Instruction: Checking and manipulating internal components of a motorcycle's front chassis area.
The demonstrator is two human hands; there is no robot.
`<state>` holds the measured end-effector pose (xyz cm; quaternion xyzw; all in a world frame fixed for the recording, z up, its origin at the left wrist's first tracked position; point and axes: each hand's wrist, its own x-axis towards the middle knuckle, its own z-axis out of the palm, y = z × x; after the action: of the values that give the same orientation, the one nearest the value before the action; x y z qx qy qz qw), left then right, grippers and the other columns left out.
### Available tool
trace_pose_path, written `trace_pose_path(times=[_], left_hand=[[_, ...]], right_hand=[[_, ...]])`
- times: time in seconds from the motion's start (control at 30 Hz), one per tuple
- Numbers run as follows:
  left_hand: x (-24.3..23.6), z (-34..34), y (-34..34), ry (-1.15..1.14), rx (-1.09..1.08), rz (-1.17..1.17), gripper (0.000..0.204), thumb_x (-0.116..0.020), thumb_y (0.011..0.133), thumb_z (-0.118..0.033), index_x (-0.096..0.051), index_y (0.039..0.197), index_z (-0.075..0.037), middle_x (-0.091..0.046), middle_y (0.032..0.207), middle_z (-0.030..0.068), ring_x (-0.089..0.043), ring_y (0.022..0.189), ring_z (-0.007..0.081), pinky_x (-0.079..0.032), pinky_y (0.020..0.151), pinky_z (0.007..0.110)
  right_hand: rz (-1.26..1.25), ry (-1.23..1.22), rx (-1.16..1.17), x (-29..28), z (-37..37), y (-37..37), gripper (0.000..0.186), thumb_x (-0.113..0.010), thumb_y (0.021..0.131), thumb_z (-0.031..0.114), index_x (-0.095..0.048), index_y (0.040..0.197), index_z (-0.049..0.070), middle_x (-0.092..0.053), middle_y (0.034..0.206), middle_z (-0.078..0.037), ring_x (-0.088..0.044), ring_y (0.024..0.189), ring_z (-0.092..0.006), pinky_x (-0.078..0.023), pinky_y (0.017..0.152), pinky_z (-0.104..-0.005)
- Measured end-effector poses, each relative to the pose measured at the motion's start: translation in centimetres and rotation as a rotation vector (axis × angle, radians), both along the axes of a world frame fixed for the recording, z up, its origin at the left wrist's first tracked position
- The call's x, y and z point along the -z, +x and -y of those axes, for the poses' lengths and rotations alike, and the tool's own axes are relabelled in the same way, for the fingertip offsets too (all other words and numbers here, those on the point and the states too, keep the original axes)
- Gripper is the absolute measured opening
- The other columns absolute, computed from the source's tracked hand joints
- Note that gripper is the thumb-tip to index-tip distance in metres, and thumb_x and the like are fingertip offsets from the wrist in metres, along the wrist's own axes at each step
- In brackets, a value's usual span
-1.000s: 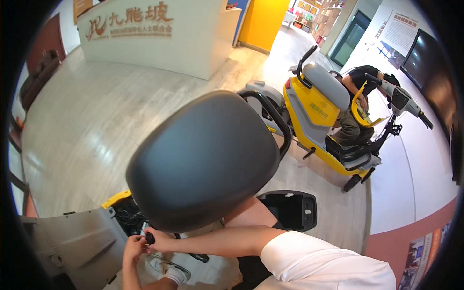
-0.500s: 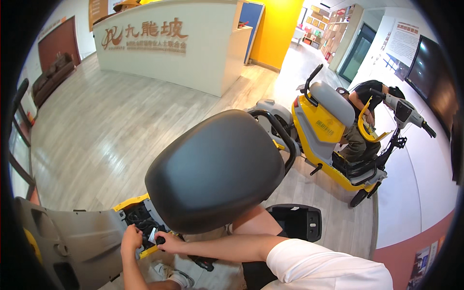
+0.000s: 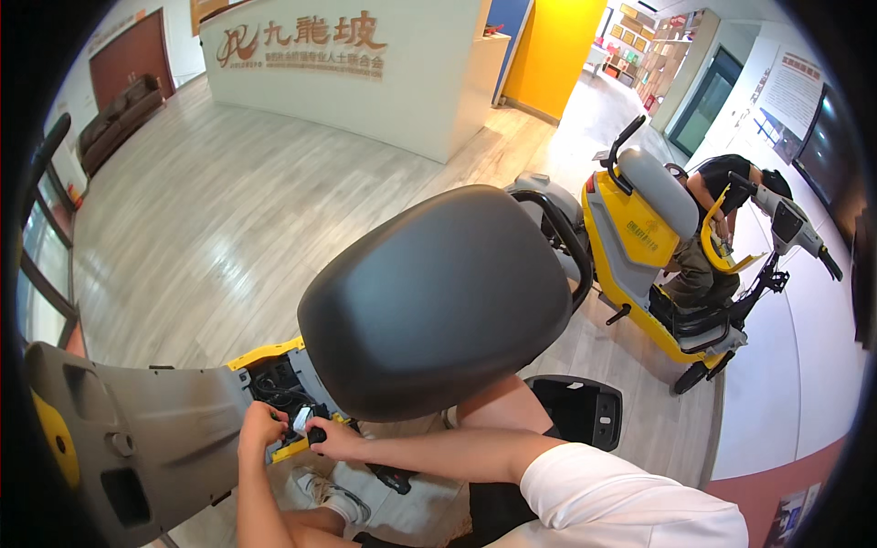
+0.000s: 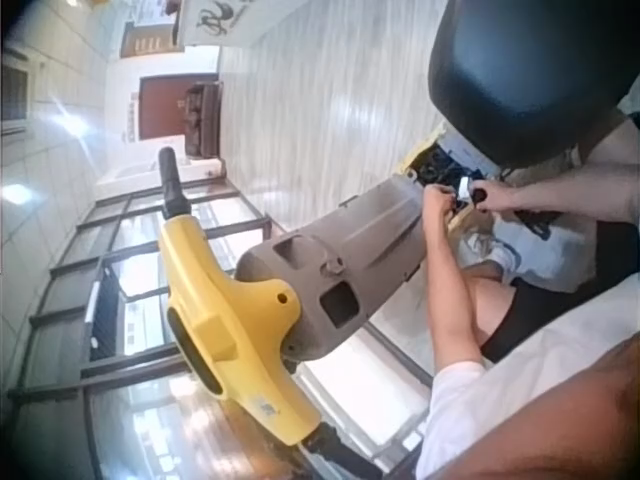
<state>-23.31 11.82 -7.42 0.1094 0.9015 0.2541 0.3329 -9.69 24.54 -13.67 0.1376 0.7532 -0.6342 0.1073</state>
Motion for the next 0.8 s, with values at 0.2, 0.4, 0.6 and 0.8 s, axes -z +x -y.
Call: trace_pose_path(times=[0.2, 0.4, 0.6, 0.8], left_hand=[[-0.4, 0.0, 0.0, -0.060, -0.039, 0.036, 0.012, -0.073, 0.070, 0.005, -0.071, 0.082, 0.005, -0.068, 0.068, 0.0121, -0.066, 0.056, 0.0172, -0.052, 0.051, 0.030], [0.7, 0.2, -0.4, -0.053, -0.028, 0.026, 0.012, -0.073, 0.068, 0.004, -0.070, 0.080, 0.003, -0.067, 0.065, 0.0116, -0.066, 0.054, 0.0159, -0.050, 0.050, 0.029], [1.7, 1.6, -0.7, -0.051, -0.034, 0.025, 0.008, -0.072, 0.067, 0.006, -0.069, 0.074, 0.004, -0.067, 0.063, 0.0131, -0.066, 0.054, 0.0176, -0.051, 0.050, 0.030], [0.9, 0.3, -0.1, -0.138, -0.008, 0.033, 0.010, -0.074, 0.066, 0.006, -0.070, 0.074, 0.002, -0.068, 0.066, 0.0123, -0.067, 0.057, 0.0167, -0.054, 0.055, 0.030]], right_hand=[[0.004, -0.022, -0.003, 0.0, 0.0, -0.1, 0.036, -0.069, 0.076, 0.018, -0.054, 0.109, 0.018, -0.059, 0.073, -0.006, -0.059, 0.059, -0.0170, -0.045, 0.054, -0.0326], [-0.036, 0.027, 0.002, 0.1, 0.1, -0.3, 0.037, -0.068, 0.076, 0.017, -0.054, 0.110, 0.017, -0.060, 0.073, -0.006, -0.059, 0.060, -0.0175, -0.046, 0.054, -0.0331], [-0.042, 0.021, -0.008, 1.0, 0.9, -0.7, 0.040, -0.069, 0.075, 0.018, -0.054, 0.112, 0.016, -0.063, 0.082, -0.011, -0.063, 0.072, -0.0226, -0.049, 0.064, -0.0359], [-0.106, 0.047, 0.021, 1.6, 0.3, -0.9, 0.039, -0.069, 0.075, 0.017, -0.054, 0.110, 0.014, -0.064, 0.080, -0.010, -0.064, 0.068, -0.0227, -0.049, 0.060, -0.0352]])
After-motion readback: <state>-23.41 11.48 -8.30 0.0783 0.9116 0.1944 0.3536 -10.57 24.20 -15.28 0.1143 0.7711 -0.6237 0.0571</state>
